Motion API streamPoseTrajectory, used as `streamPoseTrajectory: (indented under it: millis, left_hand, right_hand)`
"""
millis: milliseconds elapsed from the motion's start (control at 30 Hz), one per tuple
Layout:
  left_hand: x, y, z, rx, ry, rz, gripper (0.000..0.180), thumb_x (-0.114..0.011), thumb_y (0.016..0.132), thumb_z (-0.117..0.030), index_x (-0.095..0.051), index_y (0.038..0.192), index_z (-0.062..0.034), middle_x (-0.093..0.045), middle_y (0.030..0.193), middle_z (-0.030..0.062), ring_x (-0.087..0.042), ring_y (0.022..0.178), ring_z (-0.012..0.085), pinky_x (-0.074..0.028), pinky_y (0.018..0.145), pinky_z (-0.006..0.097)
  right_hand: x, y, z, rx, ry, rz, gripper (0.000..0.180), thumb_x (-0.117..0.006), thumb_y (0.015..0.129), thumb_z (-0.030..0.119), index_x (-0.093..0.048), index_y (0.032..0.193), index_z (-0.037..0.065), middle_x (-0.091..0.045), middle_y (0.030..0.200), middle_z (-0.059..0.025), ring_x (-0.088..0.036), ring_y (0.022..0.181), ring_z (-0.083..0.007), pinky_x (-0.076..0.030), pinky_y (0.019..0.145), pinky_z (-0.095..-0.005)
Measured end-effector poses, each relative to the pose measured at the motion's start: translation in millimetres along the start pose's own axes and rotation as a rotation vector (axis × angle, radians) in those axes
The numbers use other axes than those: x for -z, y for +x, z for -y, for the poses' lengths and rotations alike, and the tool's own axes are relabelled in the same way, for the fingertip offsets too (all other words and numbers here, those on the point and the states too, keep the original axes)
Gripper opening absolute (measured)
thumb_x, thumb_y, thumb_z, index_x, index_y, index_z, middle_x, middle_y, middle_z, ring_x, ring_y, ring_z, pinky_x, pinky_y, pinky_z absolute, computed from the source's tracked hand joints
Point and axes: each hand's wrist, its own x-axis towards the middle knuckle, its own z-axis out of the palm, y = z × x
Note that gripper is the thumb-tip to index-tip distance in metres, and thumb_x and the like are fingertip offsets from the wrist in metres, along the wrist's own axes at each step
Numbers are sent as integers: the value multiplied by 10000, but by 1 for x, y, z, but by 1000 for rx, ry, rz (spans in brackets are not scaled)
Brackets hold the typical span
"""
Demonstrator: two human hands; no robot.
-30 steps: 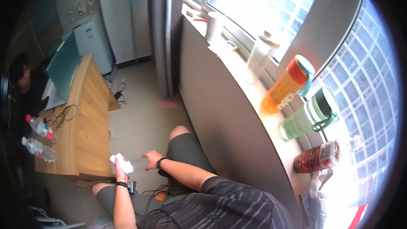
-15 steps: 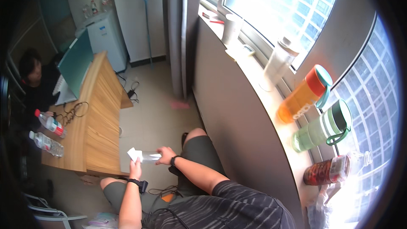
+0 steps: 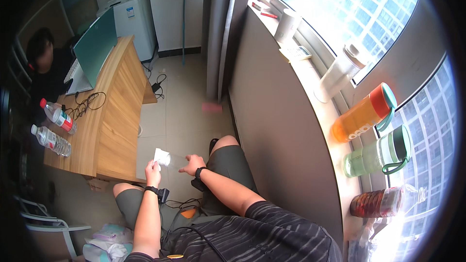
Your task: The person removes a clear portable cup and its lid from a plastic wrapper and then attaches the lid to the cup body.
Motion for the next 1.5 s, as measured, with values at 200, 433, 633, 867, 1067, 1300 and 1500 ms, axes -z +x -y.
streamPoseTrajectory:
  millis: [200,433,633,867,1067,1300,1500]
  left_hand:
    - [18,-16,22,188,27,63,297,-555,1051,-193,-634,903,52,-609,709,98,-522,700,145,-458,659,359]
    - [29,5,11,-15,239,-335,234,-551,1019,-125,-656,985,81,-652,1068,205,-624,974,371,-495,849,437]
    - [36,-4,4,312,96,-98,196,-543,1022,-113,-645,1026,55,-649,1105,195,-642,1030,321,-499,865,418]
    - [20,-29,4,158,-228,35,209,-513,1051,-94,-682,1077,27,-671,890,14,-595,817,103,-489,747,275]
    - [40,-19,-3,255,-263,-165,173,-525,1008,-84,-653,969,26,-636,840,8,-532,772,90,-449,691,287]
    - [40,-21,-1,218,-280,7,167,-535,1016,-92,-654,1037,23,-645,912,20,-567,834,104,-475,752,283]
    - [41,-18,14,331,-217,-156,274,-542,1034,-135,-645,1148,92,-694,1065,78,-617,1010,162,-483,920,312]
  right_hand:
    - [-1,-8,-4,199,-70,0,805,-940,644,434,-683,1296,38,-679,1279,-192,-625,1217,-382,-504,1065,-445]
    - [9,-11,16,245,0,-99,795,-923,679,357,-644,1362,61,-625,1364,-165,-545,1263,-376,-465,1114,-432]
    - [18,-14,-4,290,37,-198,804,-921,691,362,-623,1388,95,-609,1367,-145,-516,1286,-373,-457,1116,-437]
    - [11,-16,-8,249,-44,-103,792,-933,670,384,-652,1356,106,-616,1348,-142,-522,1266,-379,-453,1110,-446]
    - [5,-16,7,363,-68,7,808,-938,666,389,-649,1364,103,-634,1335,-152,-543,1268,-389,-461,1100,-447]
    - [7,-9,4,337,-24,-2,789,-926,667,414,-672,1331,72,-658,1306,-159,-574,1248,-379,-480,1084,-442]
    - [13,-11,8,305,15,10,796,-914,669,419,-667,1344,77,-657,1317,-157,-567,1265,-370,-476,1099,-446]
